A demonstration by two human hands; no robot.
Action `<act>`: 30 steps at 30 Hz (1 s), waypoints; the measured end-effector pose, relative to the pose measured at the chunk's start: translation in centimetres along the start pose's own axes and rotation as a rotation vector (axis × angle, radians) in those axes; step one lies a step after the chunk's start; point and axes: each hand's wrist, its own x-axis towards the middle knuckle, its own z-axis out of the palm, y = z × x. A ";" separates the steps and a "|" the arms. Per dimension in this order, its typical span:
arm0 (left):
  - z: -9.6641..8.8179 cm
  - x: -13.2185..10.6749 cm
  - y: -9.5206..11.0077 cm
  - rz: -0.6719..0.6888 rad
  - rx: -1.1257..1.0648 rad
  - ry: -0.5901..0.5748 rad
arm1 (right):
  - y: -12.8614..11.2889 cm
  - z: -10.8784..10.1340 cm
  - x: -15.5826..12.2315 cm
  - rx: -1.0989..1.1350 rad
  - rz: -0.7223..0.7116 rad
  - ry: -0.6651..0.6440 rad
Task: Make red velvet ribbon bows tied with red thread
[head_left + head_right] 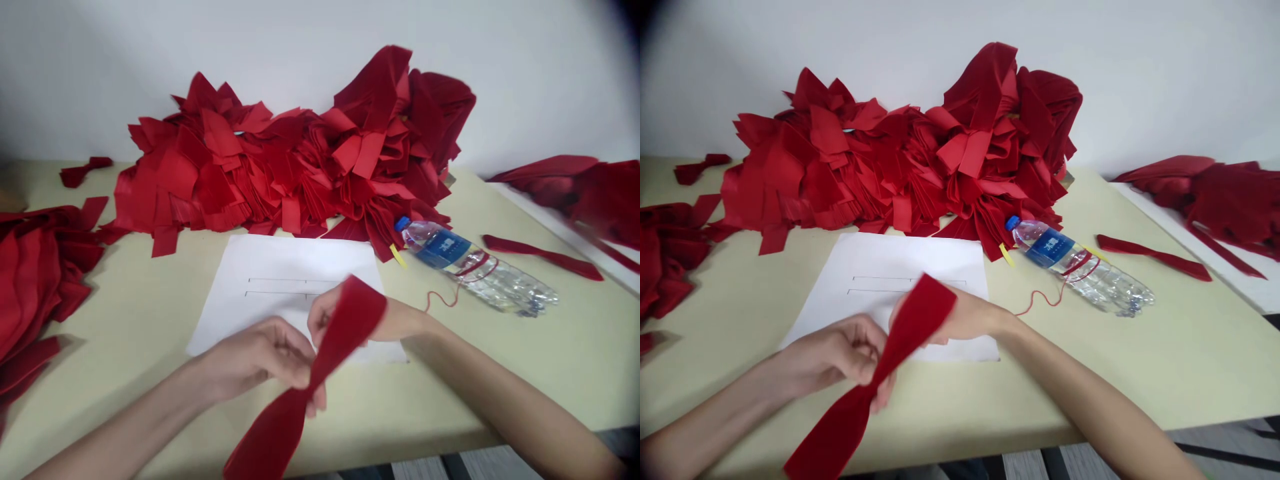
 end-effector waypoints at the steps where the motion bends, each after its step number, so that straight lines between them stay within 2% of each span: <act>1: 0.4 0.0 -0.1 -0.062 0.023 -0.034 | -0.1 0.1 0.0 0.009 0.015 -0.062; 3: 1.0 0.0 -0.3 -0.140 0.090 -0.050 | -0.7 0.5 0.0 -0.073 -0.002 -0.149; 5: 1.2 0.2 -0.5 -0.152 0.167 0.031 | -1.6 1.0 -0.3 -0.301 -0.047 -0.127; 9: 0.1 0.6 -0.3 -0.068 0.237 0.311 | -3.4 2.5 -2.0 -0.916 -0.096 0.134; 11: -0.6 0.7 0.0 -0.009 0.198 0.412 | -3.7 3.3 -2.8 -1.173 -0.105 0.202; 13: -1.0 0.6 0.2 0.039 0.134 0.463 | -3.5 3.7 -3.2 -1.327 -0.115 0.239; 16: -1.1 0.5 0.4 0.087 0.081 0.507 | -3.0 3.6 -3.1 -1.405 -0.078 0.351; 19: -1.2 0.4 0.5 0.084 0.134 0.610 | -2.9 3.0 -2.9 -1.457 -0.030 0.438; 22: -1.4 0.5 0.6 0.109 0.247 0.708 | -3.1 2.7 -2.6 -1.406 -0.013 0.431; 25: -1.5 0.5 0.6 0.176 0.325 0.789 | -2.9 2.9 -2.3 -1.235 -0.003 0.361; 27: -1.6 0.6 0.6 0.196 0.243 0.775 | -2.6 3.1 -1.9 -1.145 -0.037 0.345; 30: -1.7 0.5 0.5 0.175 0.033 0.685 | -1.9 3.2 -1.5 -1.093 -0.084 0.384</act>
